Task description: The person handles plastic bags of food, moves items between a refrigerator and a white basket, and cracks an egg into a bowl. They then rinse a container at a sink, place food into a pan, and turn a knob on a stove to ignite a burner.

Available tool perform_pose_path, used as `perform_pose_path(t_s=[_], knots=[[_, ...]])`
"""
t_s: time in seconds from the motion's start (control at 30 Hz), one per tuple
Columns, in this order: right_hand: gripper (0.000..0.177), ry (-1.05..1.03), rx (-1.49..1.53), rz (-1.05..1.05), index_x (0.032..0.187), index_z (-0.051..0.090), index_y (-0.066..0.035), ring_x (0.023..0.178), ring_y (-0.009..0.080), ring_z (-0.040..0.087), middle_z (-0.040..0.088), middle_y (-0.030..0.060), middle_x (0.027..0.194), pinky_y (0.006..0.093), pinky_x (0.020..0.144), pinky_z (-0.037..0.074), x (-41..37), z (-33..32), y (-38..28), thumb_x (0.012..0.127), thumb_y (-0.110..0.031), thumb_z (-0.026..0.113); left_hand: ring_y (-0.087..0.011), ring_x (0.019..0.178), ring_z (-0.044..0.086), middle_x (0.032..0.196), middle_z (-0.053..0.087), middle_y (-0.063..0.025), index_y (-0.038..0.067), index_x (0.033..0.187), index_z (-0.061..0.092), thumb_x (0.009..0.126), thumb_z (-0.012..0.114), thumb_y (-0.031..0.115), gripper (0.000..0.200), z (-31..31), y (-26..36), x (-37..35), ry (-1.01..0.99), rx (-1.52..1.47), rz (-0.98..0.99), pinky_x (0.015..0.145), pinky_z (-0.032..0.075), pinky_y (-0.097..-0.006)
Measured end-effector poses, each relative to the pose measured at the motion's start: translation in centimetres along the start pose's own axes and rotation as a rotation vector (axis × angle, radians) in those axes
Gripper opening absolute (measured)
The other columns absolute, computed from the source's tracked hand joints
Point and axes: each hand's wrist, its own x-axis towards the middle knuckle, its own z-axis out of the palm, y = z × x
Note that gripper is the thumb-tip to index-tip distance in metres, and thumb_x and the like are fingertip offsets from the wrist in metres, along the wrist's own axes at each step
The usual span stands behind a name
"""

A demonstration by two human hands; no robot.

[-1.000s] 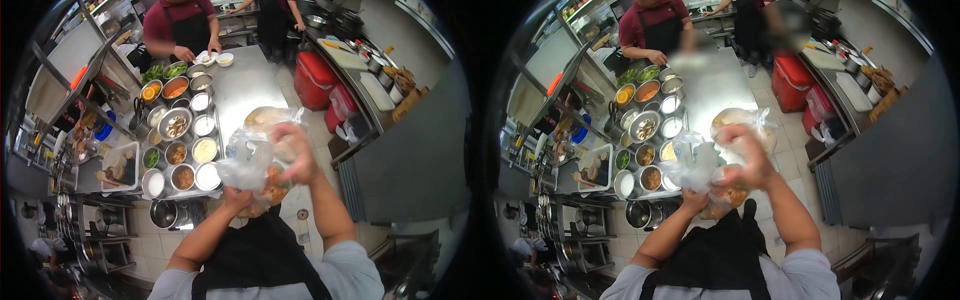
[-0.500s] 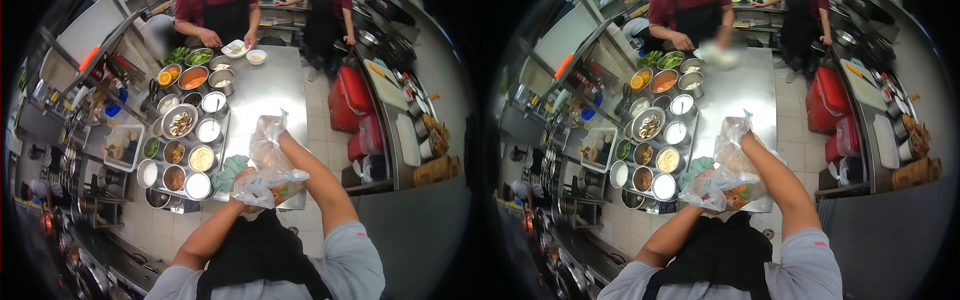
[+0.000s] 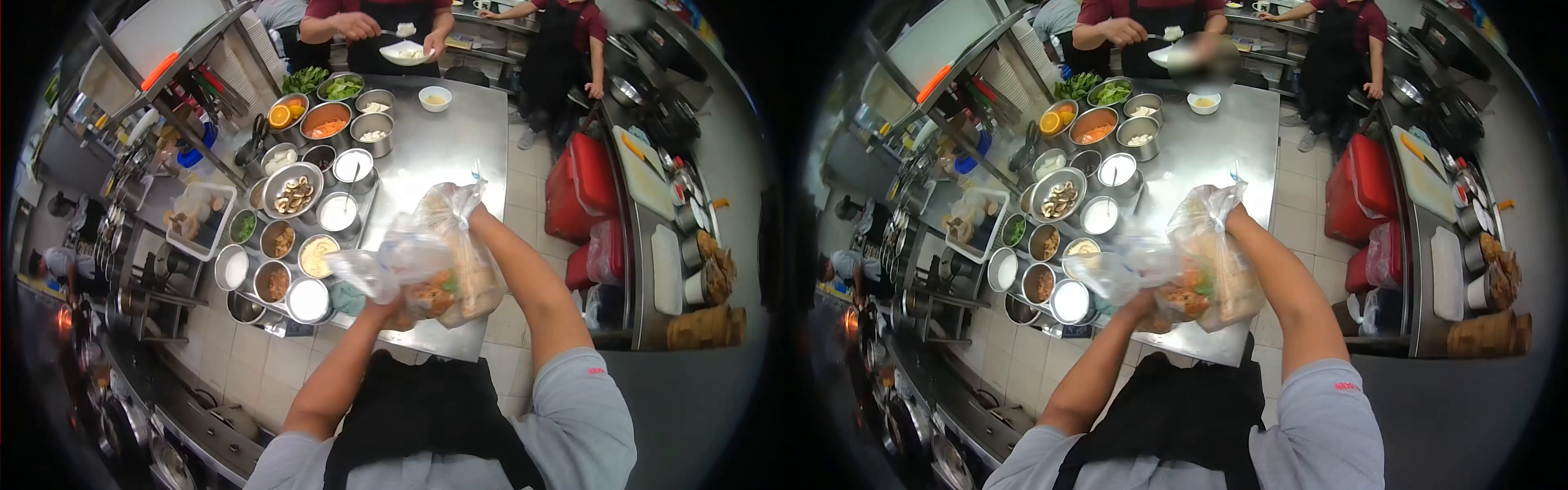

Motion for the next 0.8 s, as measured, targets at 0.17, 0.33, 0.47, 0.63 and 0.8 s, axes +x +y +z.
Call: perform_pose_path(t_s=[0.17,0.33,0.47,0.63,0.8], knots=[[0.036,0.074,-0.065,-0.392,0.111,0.056,-0.002,0.084,0.0212,0.061,0.063,0.0109,0.093,0.0306,0.078,0.050,-3.2,-2.0,2.6,0.090,-0.031,0.056,-0.0203,0.106,0.052,0.113,0.057,-0.0106,0.001,0.118,0.055,0.095,0.051,0.038,0.044,-2.4,14.2,0.7,0.524,-0.065,-0.348,0.095,0.039,-0.0334],[0.045,0.087,0.046,-0.447,0.115,0.052,-0.003,0.092,0.0224,0.059,0.061,0.0105,0.102,0.0301,0.081,0.049,-7.2,-3.0,4.3,0.080,-0.027,0.068,-0.0194,0.102,0.055,0.114,0.058,-0.0098,0.000,0.118,0.054,0.095,0.051,0.037,0.044,-3.1,16.7,1.0,1.024,-0.162,-0.336,0.089,0.043,-0.0344],[0.037,0.136,0.430,-0.222,0.111,0.051,-0.002,0.092,0.0258,0.058,0.061,0.0134,0.098,0.0345,0.086,0.046,-14.2,-3.2,6.2,0.078,-0.013,0.064,-0.0180,0.090,0.059,0.107,0.061,-0.0074,0.004,0.111,0.056,0.094,0.052,0.032,0.032,-4.9,19.5,-1.7,1.135,-0.406,-0.505,0.076,0.048,-0.0344],[0.024,-0.310,0.850,0.429,0.107,0.058,-0.001,0.086,0.0226,0.060,0.063,0.0085,0.090,0.0326,0.068,0.050,-22.2,-7.6,4.1,0.089,-0.016,0.057,-0.0202,0.076,0.059,0.090,0.060,-0.0052,0.009,0.097,0.056,0.092,0.054,0.025,0.017,-5.5,22.4,-4.1,1.168,-0.710,-0.393,0.067,0.051,-0.0384],[0.050,-0.703,1.557,0.285,0.126,0.045,-0.003,0.093,0.0202,0.060,0.059,0.0118,0.108,0.0325,0.072,0.050,-24.9,-13.2,7.1,0.085,-0.023,0.064,-0.0219,0.081,0.061,0.095,0.061,-0.0082,0.005,0.103,0.056,0.093,0.051,0.020,0.018,-6.7,24.3,-4.4,1.186,-0.713,-0.372,0.067,0.053,-0.0388]])
